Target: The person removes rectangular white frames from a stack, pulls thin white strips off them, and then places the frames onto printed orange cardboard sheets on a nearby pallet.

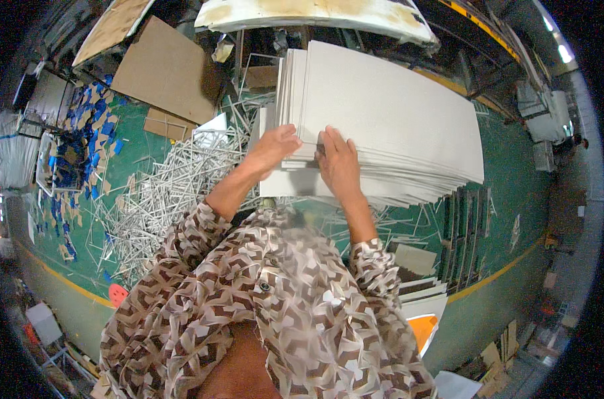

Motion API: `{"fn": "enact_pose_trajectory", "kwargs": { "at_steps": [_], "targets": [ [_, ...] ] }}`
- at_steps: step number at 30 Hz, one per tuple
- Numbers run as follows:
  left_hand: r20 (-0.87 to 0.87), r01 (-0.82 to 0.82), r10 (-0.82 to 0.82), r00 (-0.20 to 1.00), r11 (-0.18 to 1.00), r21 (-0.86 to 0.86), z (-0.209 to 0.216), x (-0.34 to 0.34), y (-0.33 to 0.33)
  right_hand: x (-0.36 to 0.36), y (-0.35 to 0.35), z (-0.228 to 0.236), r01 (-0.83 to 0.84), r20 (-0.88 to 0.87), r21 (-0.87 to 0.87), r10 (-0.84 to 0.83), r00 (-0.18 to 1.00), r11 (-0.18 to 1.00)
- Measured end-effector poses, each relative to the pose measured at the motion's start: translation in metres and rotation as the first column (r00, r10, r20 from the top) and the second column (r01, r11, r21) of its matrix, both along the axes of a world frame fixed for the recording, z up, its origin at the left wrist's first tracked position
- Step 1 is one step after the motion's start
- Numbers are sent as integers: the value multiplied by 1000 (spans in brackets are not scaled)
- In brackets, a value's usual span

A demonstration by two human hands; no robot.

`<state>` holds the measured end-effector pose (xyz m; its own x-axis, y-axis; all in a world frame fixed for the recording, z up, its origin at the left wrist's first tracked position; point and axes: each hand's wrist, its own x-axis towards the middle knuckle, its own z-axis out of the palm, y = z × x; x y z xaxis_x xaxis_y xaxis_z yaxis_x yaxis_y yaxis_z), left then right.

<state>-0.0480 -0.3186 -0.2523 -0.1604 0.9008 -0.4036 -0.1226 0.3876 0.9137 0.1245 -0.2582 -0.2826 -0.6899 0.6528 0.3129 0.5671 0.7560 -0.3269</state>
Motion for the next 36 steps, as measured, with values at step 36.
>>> {"fn": "enact_pose_trajectory", "kwargs": {
  "at_steps": [36],
  "targets": [
    [385,-230,240,891,971,-73,-12,4,26,15,29,19,-67,-373,-86,30,927,994]
  ]
}}
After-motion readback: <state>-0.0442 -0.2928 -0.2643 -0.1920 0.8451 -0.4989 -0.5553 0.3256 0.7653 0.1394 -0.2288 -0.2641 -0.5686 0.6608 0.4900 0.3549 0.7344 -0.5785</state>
